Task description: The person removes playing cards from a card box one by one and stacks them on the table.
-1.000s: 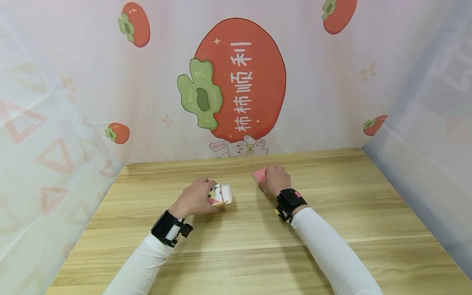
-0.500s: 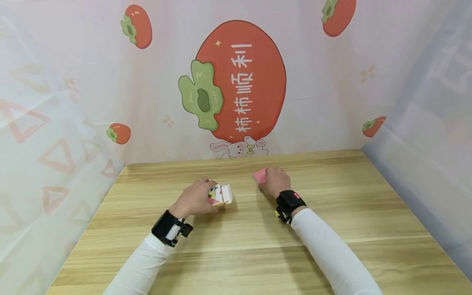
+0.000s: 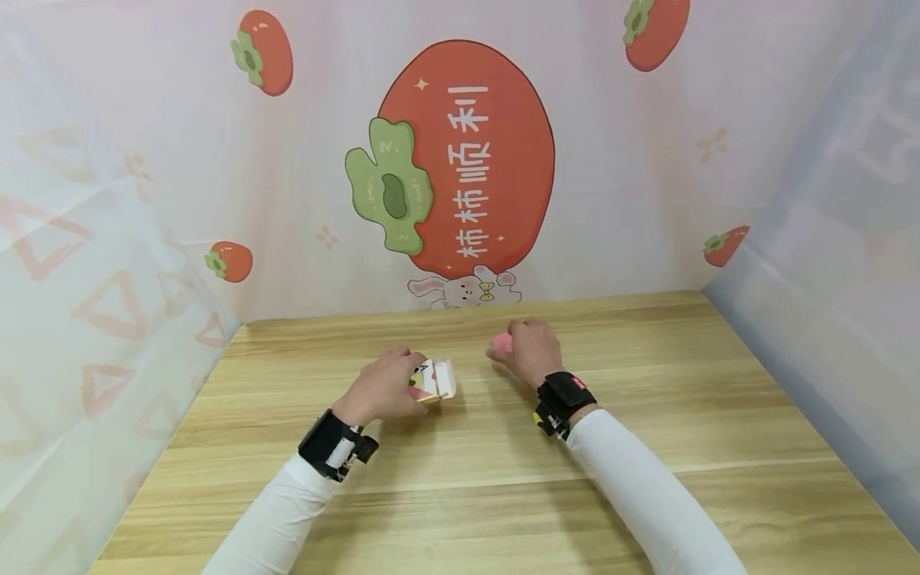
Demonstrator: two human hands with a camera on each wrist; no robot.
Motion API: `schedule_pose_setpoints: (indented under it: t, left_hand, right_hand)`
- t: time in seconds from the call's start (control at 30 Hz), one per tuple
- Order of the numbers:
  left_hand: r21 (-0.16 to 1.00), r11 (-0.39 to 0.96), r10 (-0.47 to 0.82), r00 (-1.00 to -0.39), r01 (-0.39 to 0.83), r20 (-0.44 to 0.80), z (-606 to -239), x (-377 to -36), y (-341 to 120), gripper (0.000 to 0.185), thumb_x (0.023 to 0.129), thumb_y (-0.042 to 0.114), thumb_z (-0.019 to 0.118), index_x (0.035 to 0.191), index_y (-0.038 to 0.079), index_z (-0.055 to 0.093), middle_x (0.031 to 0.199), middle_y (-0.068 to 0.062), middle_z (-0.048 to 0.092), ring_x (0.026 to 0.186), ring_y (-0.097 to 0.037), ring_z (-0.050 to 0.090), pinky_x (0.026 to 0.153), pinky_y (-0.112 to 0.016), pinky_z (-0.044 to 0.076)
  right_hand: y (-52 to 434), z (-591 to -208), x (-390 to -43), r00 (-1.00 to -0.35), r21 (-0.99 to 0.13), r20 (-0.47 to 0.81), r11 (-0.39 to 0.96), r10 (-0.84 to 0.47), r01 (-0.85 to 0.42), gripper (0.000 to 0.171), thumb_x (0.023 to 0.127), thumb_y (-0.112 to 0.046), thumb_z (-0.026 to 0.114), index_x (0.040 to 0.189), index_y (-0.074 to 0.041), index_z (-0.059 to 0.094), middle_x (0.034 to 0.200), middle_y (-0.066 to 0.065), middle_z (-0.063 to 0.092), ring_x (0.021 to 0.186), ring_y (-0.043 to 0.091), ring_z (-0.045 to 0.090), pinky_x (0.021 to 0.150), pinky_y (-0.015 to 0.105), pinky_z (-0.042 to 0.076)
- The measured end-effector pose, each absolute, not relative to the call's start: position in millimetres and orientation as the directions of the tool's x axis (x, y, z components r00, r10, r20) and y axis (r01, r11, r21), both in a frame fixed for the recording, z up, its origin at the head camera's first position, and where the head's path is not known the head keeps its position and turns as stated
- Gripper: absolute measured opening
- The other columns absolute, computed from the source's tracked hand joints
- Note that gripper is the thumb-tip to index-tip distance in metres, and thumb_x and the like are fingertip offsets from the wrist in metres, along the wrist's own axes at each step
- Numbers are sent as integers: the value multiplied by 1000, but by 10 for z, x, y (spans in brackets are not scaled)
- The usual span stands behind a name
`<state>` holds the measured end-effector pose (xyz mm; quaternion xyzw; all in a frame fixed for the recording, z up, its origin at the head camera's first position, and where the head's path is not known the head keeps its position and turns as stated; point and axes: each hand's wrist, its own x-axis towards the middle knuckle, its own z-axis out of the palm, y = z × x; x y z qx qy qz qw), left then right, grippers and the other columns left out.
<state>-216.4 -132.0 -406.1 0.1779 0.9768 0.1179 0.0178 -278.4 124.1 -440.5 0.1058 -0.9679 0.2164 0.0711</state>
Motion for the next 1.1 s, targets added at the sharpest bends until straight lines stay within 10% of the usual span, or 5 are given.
schedule_pose_setpoints:
  t: [0.37, 0.73, 1.1]
  left_hand:
    - [215, 903, 379, -926, 372, 10, -4090, -2189, -1245, 71, 70, 30, 88, 132, 7, 62, 119, -10, 60, 107, -29, 55, 87, -54, 49]
    - [215, 895, 391, -919, 391, 42, -4120, -2194, -1219, 69, 70, 27, 88, 131, 9, 63, 117, -9, 60, 105, -28, 54, 87, -55, 49]
    - [223, 888, 400, -915, 403, 57, -4106, -2209, -1212, 69, 70, 29, 89, 131, 10, 63, 117, -9, 60, 106, -30, 54, 86, -54, 49]
  right_hand:
    - [822, -4237, -2507, -739, -416, 381, 611, -556, -674, 10, 90, -14, 77, 99, -9, 78, 93, 1, 72, 91, 21, 64, 81, 37, 52]
    - [733, -4238, -2397, -779, -292, 318, 726, -540, -622, 6, 87, -13, 77, 92, -13, 80, 89, 3, 64, 86, 17, 51, 72, 31, 45]
    - [702, -4257, -2422, -790, -456, 286, 648, -543, -611, 6, 92, -17, 76, 92, -12, 77, 80, -8, 65, 80, 11, 56, 74, 30, 46]
